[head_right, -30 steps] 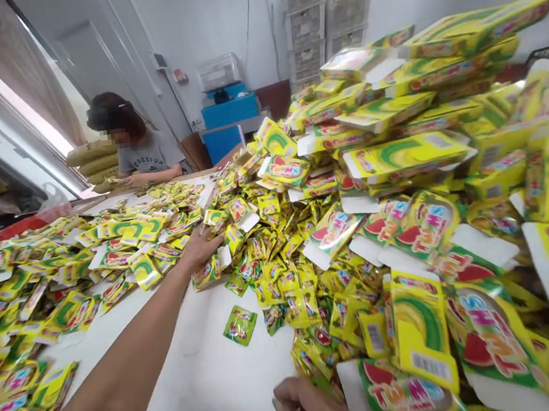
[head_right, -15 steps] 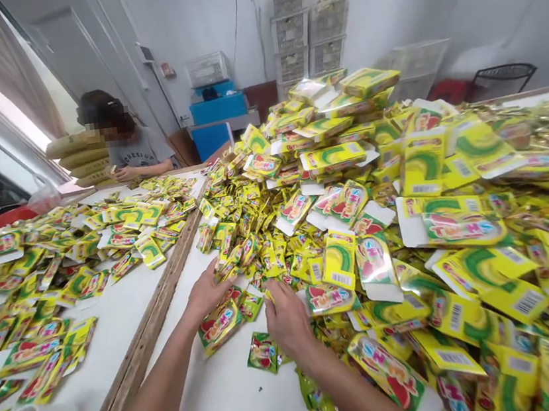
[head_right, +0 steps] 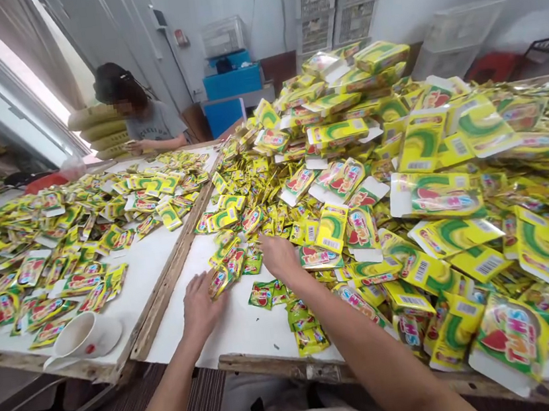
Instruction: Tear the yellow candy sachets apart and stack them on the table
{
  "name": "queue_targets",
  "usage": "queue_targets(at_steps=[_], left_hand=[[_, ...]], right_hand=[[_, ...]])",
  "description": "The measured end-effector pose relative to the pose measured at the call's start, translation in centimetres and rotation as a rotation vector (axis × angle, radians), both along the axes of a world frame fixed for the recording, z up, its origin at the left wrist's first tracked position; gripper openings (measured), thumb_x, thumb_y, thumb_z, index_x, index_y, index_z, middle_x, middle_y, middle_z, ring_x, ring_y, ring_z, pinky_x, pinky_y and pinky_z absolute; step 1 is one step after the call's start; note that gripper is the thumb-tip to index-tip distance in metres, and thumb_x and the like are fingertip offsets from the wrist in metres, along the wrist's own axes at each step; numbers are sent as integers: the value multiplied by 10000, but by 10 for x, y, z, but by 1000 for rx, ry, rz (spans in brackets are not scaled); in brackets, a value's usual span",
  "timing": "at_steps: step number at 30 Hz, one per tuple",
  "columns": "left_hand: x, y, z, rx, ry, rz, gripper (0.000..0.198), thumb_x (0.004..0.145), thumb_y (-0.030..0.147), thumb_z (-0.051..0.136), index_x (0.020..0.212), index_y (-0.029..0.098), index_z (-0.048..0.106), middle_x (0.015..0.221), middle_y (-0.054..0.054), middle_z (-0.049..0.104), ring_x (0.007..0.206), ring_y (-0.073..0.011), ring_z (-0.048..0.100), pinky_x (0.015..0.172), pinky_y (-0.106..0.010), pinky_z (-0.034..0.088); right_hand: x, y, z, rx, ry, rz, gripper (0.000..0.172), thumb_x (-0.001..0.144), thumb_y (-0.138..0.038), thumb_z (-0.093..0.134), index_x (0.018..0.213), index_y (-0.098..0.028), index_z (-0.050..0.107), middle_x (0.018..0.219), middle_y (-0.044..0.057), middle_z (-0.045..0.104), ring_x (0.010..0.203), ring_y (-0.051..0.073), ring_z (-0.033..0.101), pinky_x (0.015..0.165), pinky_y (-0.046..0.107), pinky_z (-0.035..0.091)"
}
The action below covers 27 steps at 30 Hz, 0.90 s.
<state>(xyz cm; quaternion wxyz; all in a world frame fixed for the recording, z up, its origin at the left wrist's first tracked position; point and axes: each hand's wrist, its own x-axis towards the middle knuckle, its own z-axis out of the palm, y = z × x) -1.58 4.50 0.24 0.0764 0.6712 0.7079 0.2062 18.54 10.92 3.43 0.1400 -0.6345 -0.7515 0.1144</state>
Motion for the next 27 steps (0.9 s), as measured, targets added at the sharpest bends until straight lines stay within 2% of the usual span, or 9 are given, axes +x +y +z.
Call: queue_targets(at_steps=[2, 4, 6, 9, 14, 18, 21, 24, 27], left_hand=[[2, -3, 6, 101, -107, 52, 508, 712, 328, 632, 1192, 179, 564, 1274, -152, 534, 1223, -342, 409, 992, -495, 319], [10, -5, 13, 120, -378, 38, 441, 735, 402, 610, 1119, 186, 602, 1141, -132, 619, 1093, -297, 529, 920, -443, 404], [22, -6, 19, 48, -715, -17, 388, 741, 436, 602, 1033, 182, 629, 948, -89, 680, 888, -223, 614, 791, -348, 474], [39, -8, 19, -99, -1078, -50, 327, 663, 432, 677, 839, 157, 660, 705, -31, 663, 628, -142, 588, 597, -251, 460], [45, -16, 4, -158, -1268, 76, 309, 596, 430, 720, 620, 142, 609, 522, 14, 584, 474, -89, 494, 498, -213, 400], [39, -18, 4, -170, -1141, 121, 305, 662, 451, 660, 709, 154, 611, 591, -6, 616, 541, -128, 558, 569, -254, 443], [44, -14, 9, -144, -700, 127, 285, 724, 461, 599, 726, 176, 597, 612, -9, 597, 604, -166, 571, 626, -294, 438], [59, -10, 8, -135, -261, 26, 239, 724, 407, 618, 773, 174, 592, 737, -46, 596, 744, -214, 580, 701, -323, 423], [73, -9, 1, -166, -104, -56, 190, 689, 292, 663, 787, 164, 562, 869, -86, 580, 865, -238, 561, 733, -317, 409]], right_hand=[[2, -9, 4, 4, 84, -17, 255, 898, -241, 353, 894, -193, 603, 738, 50, 653, 687, 174, 585, 582, 243, 353], [2, -17, 6, -23, 307, 14, 213, 876, -309, 399, 864, -198, 580, 698, 18, 618, 655, 161, 558, 563, 235, 356], [0, -25, 5, -93, 611, 90, 149, 802, -336, 501, 812, -196, 552, 684, -9, 579, 643, 147, 528, 564, 232, 368], [-6, -39, -1, -231, 882, 180, 146, 712, -319, 579, 744, -189, 519, 666, -30, 539, 640, 130, 499, 579, 235, 381], [-9, -60, -16, -481, 1143, 168, 309, 656, -365, 656, 877, -187, 532, 782, 4, 593, 649, 131, 532, 568, 247, 415], [-2, -59, -20, -374, 1206, 40, 277, 667, -384, 639, 834, -196, 522, 750, -1, 582, 644, 136, 537, 594, 262, 431], [7, -47, -16, -170, 1153, -29, 235, 715, -385, 576, 865, -209, 533, 823, 12, 581, 740, 157, 547, 661, 278, 443], [15, -37, -13, -47, 1018, -45, 235, 743, -359, 523, 914, -205, 567, 864, 32, 574, 740, 167, 534, 656, 288, 436], [18, -36, -21, 5, 897, -45, 262, 759, -336, 495, 955, -200, 601, 834, 35, 564, 651, 156, 494, 609, 290, 416]])
